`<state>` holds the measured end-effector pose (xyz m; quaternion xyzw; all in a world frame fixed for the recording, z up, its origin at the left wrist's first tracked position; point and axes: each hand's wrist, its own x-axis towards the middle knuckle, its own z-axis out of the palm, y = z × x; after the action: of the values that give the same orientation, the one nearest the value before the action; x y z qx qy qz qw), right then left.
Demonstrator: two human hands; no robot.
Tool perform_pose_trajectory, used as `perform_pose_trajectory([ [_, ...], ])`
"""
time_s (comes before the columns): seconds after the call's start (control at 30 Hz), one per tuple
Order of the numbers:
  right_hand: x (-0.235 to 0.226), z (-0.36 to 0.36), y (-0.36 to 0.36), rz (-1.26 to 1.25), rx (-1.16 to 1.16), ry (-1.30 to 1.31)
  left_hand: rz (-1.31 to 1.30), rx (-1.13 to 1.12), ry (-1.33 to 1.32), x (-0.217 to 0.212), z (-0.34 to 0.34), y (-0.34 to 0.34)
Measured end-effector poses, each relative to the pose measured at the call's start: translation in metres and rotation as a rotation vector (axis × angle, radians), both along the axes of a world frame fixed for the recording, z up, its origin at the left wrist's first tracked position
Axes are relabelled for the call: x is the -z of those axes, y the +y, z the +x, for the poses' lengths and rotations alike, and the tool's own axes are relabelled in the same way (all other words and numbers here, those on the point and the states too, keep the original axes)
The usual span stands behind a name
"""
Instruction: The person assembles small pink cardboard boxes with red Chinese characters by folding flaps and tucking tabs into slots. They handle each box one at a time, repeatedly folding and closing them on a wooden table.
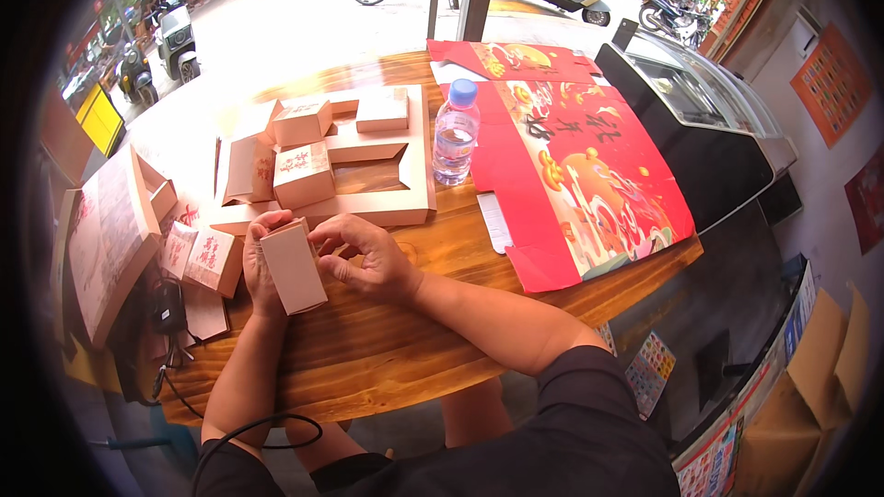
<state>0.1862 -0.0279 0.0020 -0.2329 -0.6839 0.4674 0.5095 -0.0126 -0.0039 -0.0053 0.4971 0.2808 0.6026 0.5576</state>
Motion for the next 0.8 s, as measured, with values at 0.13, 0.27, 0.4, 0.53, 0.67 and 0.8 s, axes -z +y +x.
perform_pose_trajectory([
  [0.13, -0.004, -0.006, -0.005, -0.103, 0.031, 0.017, -0.032, 0.030, -0.094, 0.002, 0.004, -0.001],
  [0.27, -0.002, -0.005, -0.005, -0.277, -0.141, 0.037, -0.059, 0.105, -0.155, 0.007, 0.010, -0.001],
  [0.4, -0.006, -0.007, -0.008, -0.229, -0.218, 0.014, -0.088, 0.212, -0.068, -0.005, 0.012, -0.012],
  [0.53, -0.009, -0.006, -0.010, -0.310, -0.171, 0.109, -0.061, 0.141, -0.045, 0.009, -0.001, 0.000],
  [0.67, -0.008, 0.000, -0.006, -0.117, 0.179, -0.022, -0.020, 0.079, -0.159, -0.007, 0.003, -0.003],
  [0.8, -0.006, -0.001, -0.002, -0.122, 0.234, 0.016, 0.154, 0.119, 0.034, -0.009, 0.005, -0.003],
])
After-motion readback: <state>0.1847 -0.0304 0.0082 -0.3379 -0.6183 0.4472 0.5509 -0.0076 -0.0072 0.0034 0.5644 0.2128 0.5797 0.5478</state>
